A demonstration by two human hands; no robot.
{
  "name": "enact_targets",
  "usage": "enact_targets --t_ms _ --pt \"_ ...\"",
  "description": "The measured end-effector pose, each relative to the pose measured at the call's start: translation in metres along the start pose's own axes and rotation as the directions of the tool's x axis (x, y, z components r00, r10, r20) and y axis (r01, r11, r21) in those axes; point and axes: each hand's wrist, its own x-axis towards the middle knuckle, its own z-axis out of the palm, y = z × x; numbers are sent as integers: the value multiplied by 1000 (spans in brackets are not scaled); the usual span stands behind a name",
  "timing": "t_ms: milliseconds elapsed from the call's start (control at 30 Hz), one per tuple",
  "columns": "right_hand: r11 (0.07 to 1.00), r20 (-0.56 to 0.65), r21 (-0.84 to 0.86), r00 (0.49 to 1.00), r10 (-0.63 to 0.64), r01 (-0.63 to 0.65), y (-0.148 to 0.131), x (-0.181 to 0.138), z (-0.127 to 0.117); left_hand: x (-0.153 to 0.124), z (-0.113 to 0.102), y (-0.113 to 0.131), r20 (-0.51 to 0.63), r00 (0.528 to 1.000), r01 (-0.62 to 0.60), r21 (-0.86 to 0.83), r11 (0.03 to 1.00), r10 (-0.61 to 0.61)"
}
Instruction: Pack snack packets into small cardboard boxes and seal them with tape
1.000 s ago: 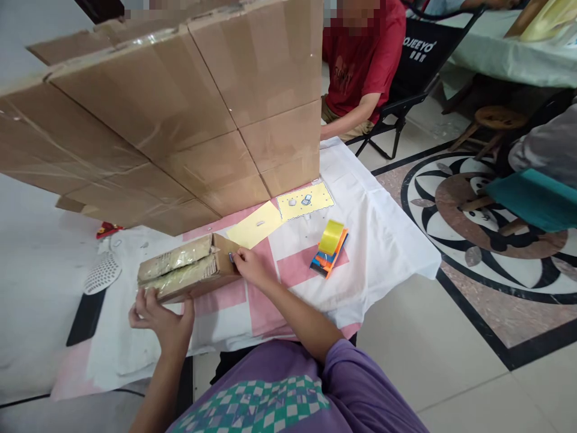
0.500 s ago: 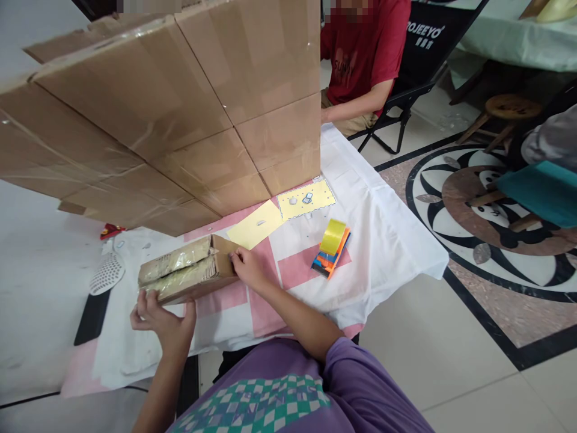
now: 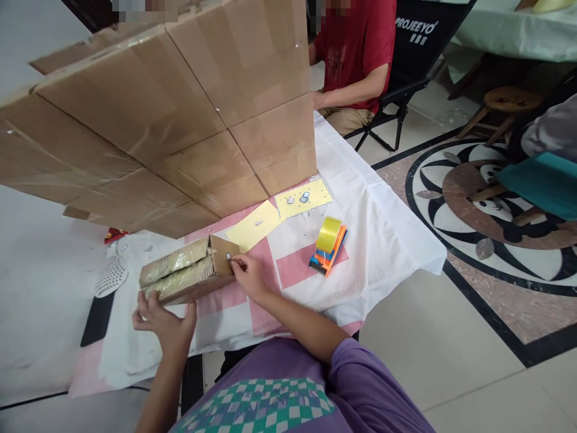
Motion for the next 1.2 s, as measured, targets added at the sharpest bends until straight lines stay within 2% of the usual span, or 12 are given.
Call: enact_targets --t_ms 200,433,667,833,1033,1200 --pt "995 91 -96 996 2 7 -3 -7 -8 -1 -1 1 2 1000 -8 -8 1000 8" --pt "995 -32 -100 999 -5 2 -11 -3 -17 -3 1 -2 -27 1000 9 2 1000 -9" --pt "992 86 -125 996 7 4 -7 -9 -12 -3 1 0 -22 1000 3 -34 999 -4" --pt "991 80 -130 996 -27 37 -10 -2 -10 -2 2 1 -52 999 -12 -51 999 9" --pt "990 154 -137 988 -16 37 -8 1 -4 -3 0 1 -61 998 -30 -34 999 28" --pt "967 128 -254 992 8 25 -15 -8 -9 -6 3 0 -145 988 -67 -37 997 61"
